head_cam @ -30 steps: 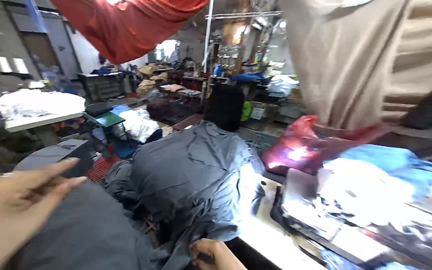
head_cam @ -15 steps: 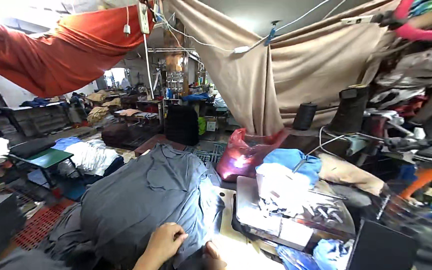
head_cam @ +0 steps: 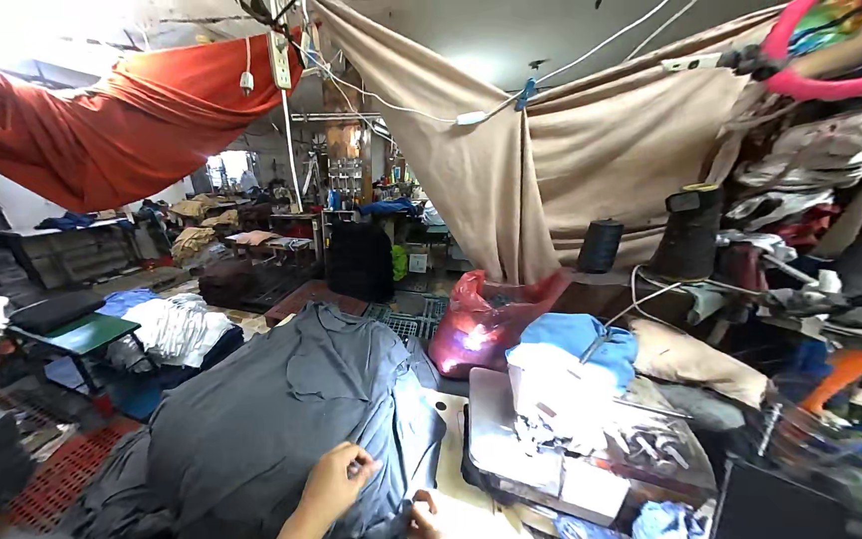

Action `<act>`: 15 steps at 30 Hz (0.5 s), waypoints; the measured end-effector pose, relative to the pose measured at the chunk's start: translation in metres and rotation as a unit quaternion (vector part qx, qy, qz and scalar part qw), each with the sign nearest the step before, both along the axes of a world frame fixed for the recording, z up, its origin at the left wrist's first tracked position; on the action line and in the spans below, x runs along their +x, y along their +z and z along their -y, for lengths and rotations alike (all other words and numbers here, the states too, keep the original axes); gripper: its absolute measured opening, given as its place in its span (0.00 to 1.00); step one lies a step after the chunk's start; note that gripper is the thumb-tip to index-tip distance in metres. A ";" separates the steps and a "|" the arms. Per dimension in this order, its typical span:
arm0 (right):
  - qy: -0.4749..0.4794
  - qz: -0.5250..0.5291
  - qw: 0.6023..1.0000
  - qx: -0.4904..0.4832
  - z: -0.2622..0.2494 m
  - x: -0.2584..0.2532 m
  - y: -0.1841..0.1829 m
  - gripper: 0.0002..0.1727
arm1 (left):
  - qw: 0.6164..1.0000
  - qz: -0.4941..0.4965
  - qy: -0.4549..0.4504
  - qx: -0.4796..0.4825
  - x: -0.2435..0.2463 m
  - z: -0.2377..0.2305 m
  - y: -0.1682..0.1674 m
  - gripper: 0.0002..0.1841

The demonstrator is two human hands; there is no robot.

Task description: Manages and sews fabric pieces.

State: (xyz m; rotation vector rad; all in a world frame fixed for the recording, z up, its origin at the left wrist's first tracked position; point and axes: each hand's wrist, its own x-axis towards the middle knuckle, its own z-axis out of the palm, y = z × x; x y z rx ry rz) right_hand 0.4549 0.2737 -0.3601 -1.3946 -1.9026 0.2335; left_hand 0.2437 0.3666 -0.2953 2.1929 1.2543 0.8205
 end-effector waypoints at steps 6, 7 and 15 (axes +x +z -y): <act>0.100 -0.204 0.972 0.061 0.047 0.011 0.083 0.09 | 0.994 0.032 0.007 0.104 -0.034 0.022 -0.003 0.15; 0.088 -0.214 0.971 0.064 0.051 0.016 0.086 0.09 | 0.994 0.024 0.030 0.101 -0.038 0.021 -0.004 0.15; -0.056 -0.004 0.996 -0.074 0.040 0.037 0.028 0.14 | 0.989 -0.060 0.133 0.033 -0.038 -0.020 -0.017 0.13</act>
